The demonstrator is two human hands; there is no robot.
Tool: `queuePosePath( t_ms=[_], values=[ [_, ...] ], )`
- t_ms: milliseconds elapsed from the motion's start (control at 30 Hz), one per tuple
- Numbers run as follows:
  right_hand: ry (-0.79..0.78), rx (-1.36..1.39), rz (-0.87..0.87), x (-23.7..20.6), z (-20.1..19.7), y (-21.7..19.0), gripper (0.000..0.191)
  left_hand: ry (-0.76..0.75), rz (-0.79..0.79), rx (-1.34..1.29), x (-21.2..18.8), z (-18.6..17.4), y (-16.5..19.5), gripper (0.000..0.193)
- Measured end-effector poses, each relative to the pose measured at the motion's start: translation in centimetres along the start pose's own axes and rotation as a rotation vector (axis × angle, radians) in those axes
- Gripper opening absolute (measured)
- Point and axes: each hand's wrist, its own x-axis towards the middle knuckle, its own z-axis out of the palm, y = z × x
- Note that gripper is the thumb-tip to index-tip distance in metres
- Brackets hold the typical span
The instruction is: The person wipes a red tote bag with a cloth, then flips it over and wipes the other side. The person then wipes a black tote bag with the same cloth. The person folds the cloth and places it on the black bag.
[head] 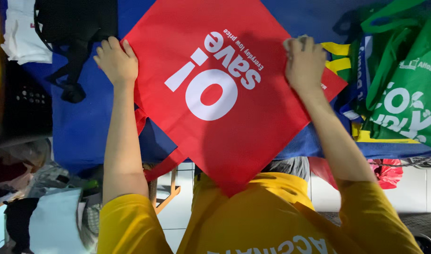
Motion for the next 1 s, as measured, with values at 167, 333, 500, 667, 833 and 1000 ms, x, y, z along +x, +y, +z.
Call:
queuePosePath(
  t_ms=[167, 333, 500, 667, 833, 1000],
  values=[
    [-0.072, 0.67, -0.098, 2.3, -2.9, -11.3, 0.035, 0.011, 0.004, -0.016, 0.3, -1.2, 0.8, 0.03],
    [-0.124, 0.26, -0.42, -2.9, -2.8, -27.8, 0.044, 0.018, -0.008, -0.019, 0.2, -1.9, 1.5, 0.029],
    [-0.093, 0.447, -0.37, -3.2, 0.7, -21.5, 0.037, 0.011, 0.022, -0.017, -0.1, -1.7, 1.3, 0.023],
    [-0.007, 0.366, -0.03, -2.8, -2.9, -5.1, 0.025, -0.008, 0.021, -0.046, -0.3, -0.9, 0.6, 0.024],
    [-0.024, 0.069, 0.194, -5.8, -5.1, 1.5, 0.03, 0.05, 0.071, -0.029, -0.7, 0.3, 0.0, 0.02],
    [-0.058, 0.308, 0.066, -3.0, -5.7, -5.3, 0.033, 0.062, 0.074, -0.009, -0.8, 0.2, 0.2, 0.022]
  ],
)
